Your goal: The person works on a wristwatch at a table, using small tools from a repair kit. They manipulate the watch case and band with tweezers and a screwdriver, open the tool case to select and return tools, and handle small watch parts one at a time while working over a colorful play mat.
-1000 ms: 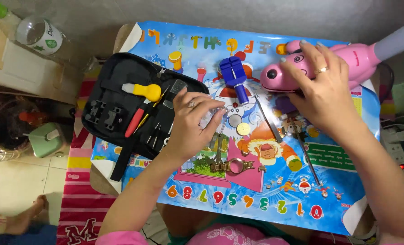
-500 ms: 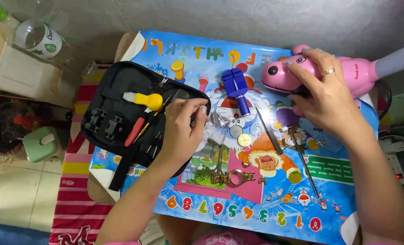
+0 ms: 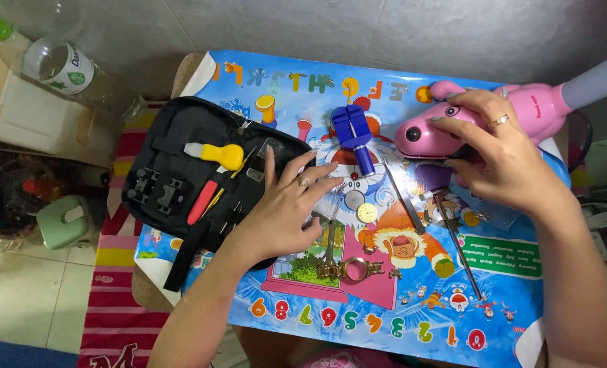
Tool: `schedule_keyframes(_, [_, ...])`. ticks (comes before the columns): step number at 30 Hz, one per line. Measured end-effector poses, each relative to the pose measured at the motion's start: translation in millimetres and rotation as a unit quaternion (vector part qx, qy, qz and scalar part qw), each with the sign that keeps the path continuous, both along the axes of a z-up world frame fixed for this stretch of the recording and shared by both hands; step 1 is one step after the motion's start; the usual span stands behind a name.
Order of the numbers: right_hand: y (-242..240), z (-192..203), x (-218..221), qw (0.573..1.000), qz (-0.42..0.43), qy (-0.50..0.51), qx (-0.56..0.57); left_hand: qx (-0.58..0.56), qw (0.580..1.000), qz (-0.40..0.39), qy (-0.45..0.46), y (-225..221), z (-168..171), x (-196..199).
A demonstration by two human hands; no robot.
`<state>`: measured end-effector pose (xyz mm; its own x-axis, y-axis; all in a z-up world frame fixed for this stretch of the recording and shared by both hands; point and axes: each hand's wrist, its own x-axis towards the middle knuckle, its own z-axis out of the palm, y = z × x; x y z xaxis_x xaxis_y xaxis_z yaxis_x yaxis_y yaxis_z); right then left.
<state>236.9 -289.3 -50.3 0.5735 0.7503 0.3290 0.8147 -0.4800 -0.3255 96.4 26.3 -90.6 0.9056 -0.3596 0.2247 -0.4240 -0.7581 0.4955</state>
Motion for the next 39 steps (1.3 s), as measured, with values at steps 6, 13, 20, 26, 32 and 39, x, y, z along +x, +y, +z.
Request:
schedule_keyframes(6, [-5.6,-1.1,3.2,1.000,0.000,0.006,0.000,0.036,0.998,0.027,-0.039,-6.1,-12.2,3.1])
schedule_keyframes(13, [8.0,10.1,-25.4,0.988,-0.029,-0.151,0.002,-0.039,0.989,0.105,-0.100,-6.5,-7.3,8.6])
schedule_keyframes(20, [35.9,-34.5,-53.0,0.994,0.013,-0.055,-0.092,-0.054,0.978,0.159,-0.128,-5.3,-23.3,8.4])
schedule_keyframes(26, [35.1,-24.7,-49.0,0.989,-0.078,0.037,-0.116,-0.042,0.984,0.140,-0.106,-8.7,-23.9,8.2])
schedule_keyframes(32, [34.3,-9.9,-49.1,0.991,-0.063,0.081,-0.082,-0.092,0.983,0.143,-0.071,-7.3,-23.8,9.9])
schedule_keyframes(39, [25.5,-26.5,-38.7,0.999,-0.020,0.031,0.010,-0.101,0.978,0.157,-0.096,-9.6,-22.2,8.9])
